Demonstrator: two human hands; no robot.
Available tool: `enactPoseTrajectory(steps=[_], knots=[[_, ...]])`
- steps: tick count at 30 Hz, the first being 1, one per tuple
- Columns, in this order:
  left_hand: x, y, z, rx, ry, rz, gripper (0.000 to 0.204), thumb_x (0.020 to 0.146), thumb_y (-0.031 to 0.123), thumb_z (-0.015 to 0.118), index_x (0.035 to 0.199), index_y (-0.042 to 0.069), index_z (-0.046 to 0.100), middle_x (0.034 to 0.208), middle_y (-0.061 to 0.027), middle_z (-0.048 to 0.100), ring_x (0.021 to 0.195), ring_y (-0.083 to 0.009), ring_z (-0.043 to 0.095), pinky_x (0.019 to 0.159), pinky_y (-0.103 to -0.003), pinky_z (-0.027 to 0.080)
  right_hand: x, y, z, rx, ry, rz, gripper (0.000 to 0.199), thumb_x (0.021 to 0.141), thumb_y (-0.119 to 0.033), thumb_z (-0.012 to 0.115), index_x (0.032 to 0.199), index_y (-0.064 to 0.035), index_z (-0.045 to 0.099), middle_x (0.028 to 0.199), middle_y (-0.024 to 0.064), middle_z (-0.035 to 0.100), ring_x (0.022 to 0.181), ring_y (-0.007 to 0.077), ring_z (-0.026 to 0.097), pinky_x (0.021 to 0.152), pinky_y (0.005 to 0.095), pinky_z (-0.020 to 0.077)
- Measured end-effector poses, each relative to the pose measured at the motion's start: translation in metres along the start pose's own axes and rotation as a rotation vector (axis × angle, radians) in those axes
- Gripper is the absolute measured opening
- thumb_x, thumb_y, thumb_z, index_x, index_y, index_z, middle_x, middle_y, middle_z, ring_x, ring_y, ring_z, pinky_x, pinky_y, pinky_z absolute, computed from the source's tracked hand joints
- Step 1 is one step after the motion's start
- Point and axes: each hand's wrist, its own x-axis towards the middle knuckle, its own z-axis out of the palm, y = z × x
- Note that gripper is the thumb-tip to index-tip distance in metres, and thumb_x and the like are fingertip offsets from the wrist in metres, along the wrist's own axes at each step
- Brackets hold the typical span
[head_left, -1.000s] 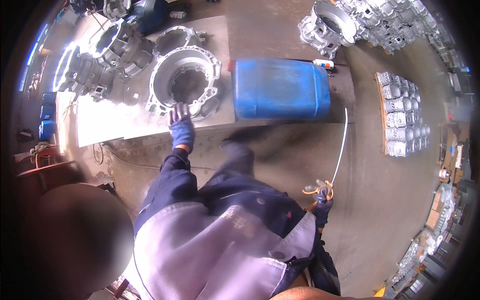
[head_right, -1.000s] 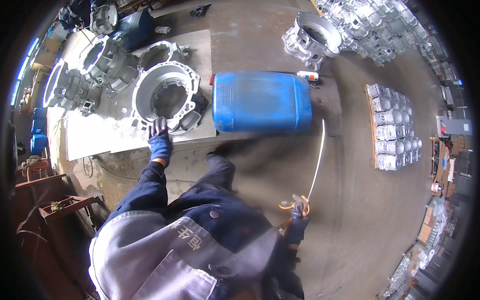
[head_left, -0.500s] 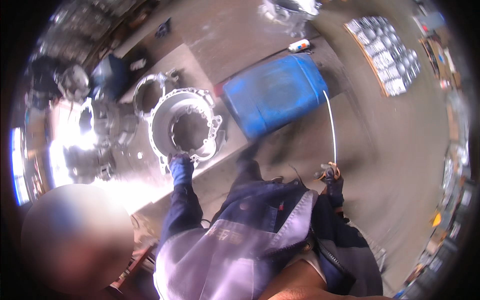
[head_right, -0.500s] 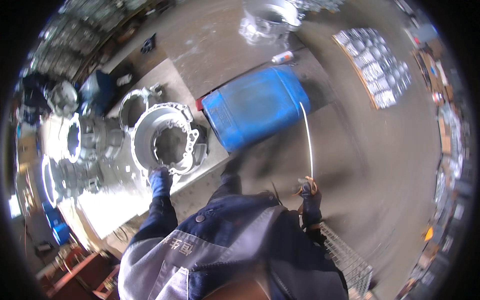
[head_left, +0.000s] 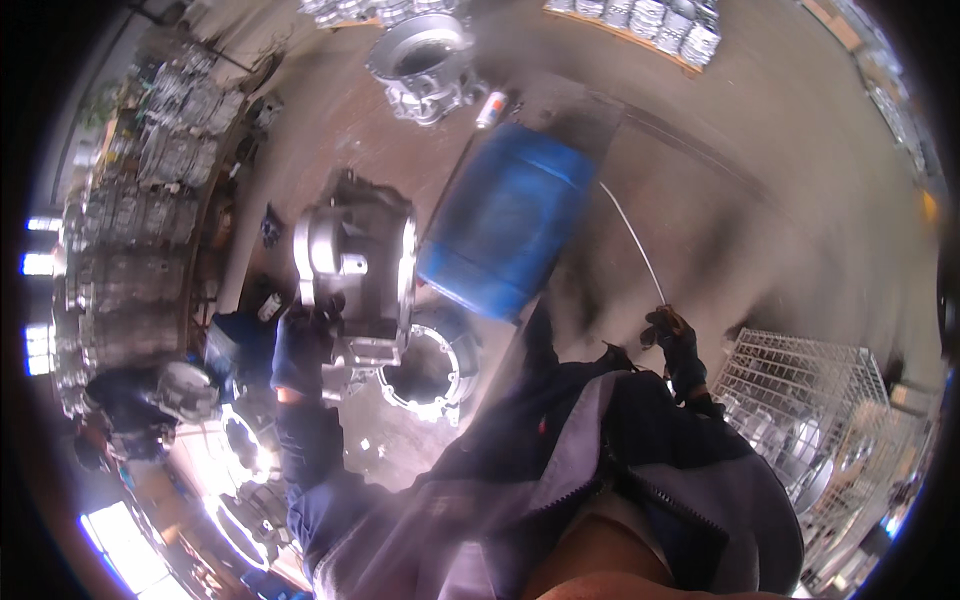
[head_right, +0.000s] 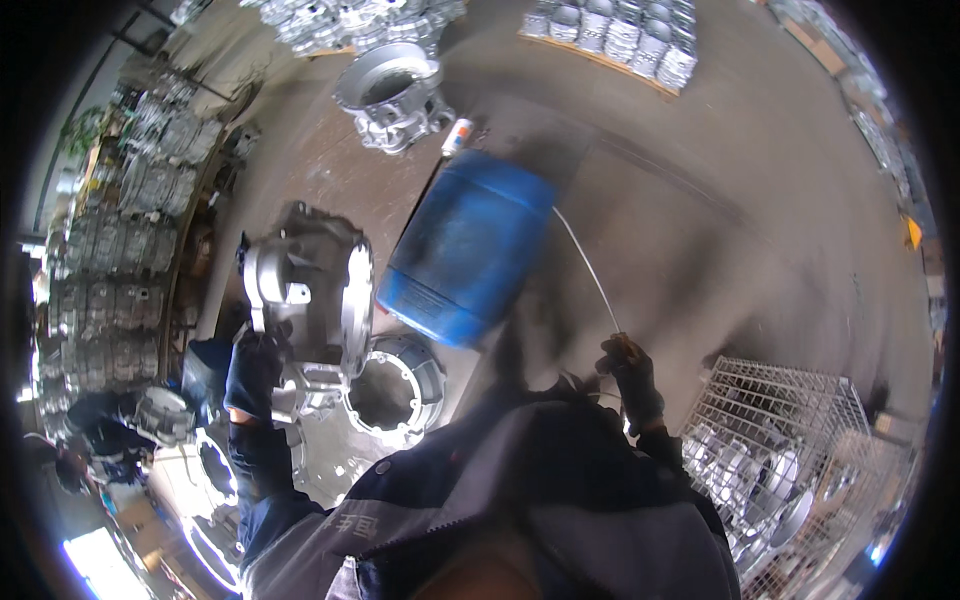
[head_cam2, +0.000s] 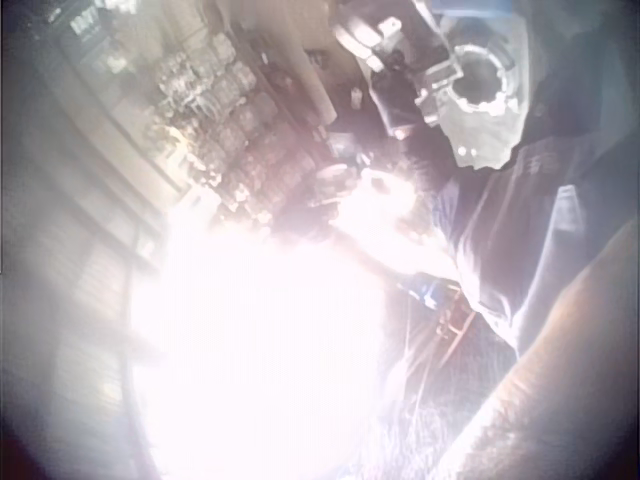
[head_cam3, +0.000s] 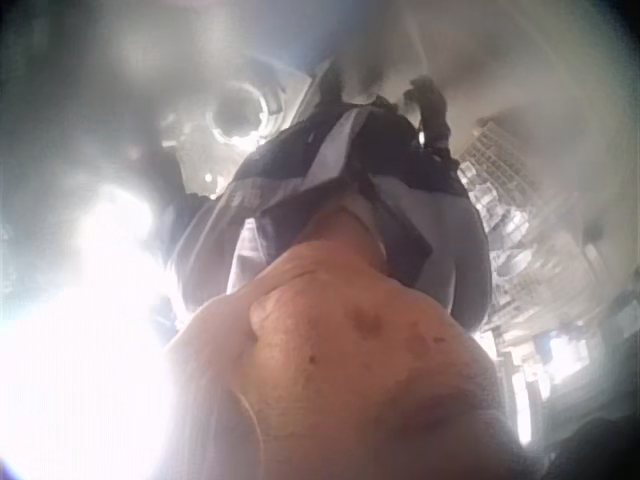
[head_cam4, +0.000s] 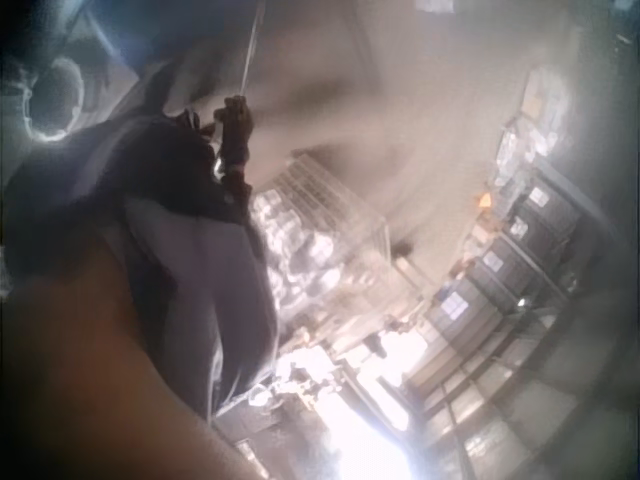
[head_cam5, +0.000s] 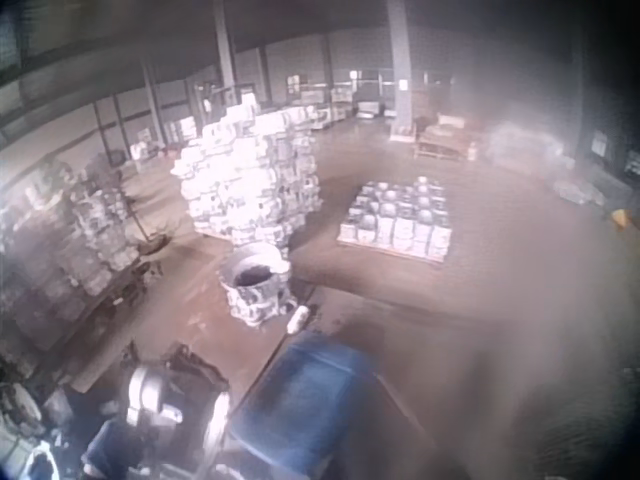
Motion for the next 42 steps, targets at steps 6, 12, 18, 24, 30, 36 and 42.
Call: enactPoseTrajectory(steps=[6,12,18,24,30,36,42], knots=[[0.054,0.089,0.089,-0.199,-0.104,0.157,0.043,0.091,0.04,0.057,0.103,0.0,0.067,0.077,-0.0031,0.067,0.059,-0.0096,0.055,0.052,-0.023,0.039,0.008,0.027,-0.003,-0.161,0.056,-0.181,0.019,0.083,-0.01,0.064,0.101,-0.0049,0.06,0.089,0.0076,0.062,0.075,0.0159,0.063,0.065,0.03,0.0522],[0.126,0.065,0.174,-0.78,-0.149,-0.15,0.048,0.092,0.033,0.055,0.128,0.002,0.05,0.129,-0.0111,0.054,0.117,-0.0168,0.05,0.1,-0.029,0.038,-0.001,0.055,-0.027,0.05,0.123,-0.145,0.03,0.095,-0.009,0.055,0.121,0.0032,0.052,0.104,0.0137,0.064,0.076,0.0215,0.067,0.063,0.0321,0.0558],[0.11,-0.031,0.225,0.897,0.123,0.705,0.078,0.072,0.022,0.077,0.129,-0.012,0.036,0.12,-0.0195,0.055,0.108,-0.0303,0.057,0.089,-0.042,0.048,-0.023,0.06,-0.048,0.165,0.168,-0.047,0.033,0.091,-0.003,0.056,0.123,0.0038,0.049,0.106,0.0149,0.064,0.078,0.0252,0.068,0.065,0.0346,0.0583],[0.068,-0.15,0.231,0.73,0.168,0.655,0.056,0.074,0.044,0.074,0.104,-0.001,0.062,0.096,-0.0189,0.065,0.098,-0.0335,0.059,0.086,-0.048,0.046,-0.008,0.021,-0.065,0.115,0.021,-0.057,0.025,0.094,-0.011,0.057,0.116,0.0025,0.057,0.098,0.0117,0.065,0.075,0.0211,0.067,0.066,0.0316,0.0562],[0.055,-0.188,0.236,0.063,-0.106,0.02,0.053,0.099,0.044,0.038,0.097,0.0,0.067,0.084,-0.0142,0.069,0.088,-0.0217,0.066,0.076,-0.034,0.054,0.015,-0.061,-0.039,-0.012,-0.187,-0.223,0.025,0.089,-0.012,0.063,0.11,0.0015,0.062,0.09,0.0079,0.067,0.079,0.0139,0.064,0.072,0.0277,0.052],[0.051,-0.201,0.227,0.302,-0.155,-0.41,0.069,0.1,0.049,0.027,0.079,-0.001,0.068,0.069,-0.0145,0.069,0.066,-0.0252,0.07,0.065,-0.036,0.056,0.04,-0.124,0.057,-0.688,-0.332,-0.366,0.033,0.09,-0.026,0.062,0.11,-0.0006,0.063,0.097,0.0204,0.068,0.088,0.031,0.067,0.077,0.0375,0.0512],[0.026,-0.171,0.246,0.269,0.083,-0.38,0.054,0.097,0.048,0.035,0.094,0.005,0.067,0.084,-0.0175,0.07,0.083,-0.0351,0.068,0.074,-0.044,0.052,0.047,-0.171,0.105,-1.037,-0.164,-0.368,0.041,0.086,-0.045,0.061,0.1,-0.0072,0.068,0.09,0.0196,0.067,0.087,0.038,0.065,0.073,0.0416,0.0515]])
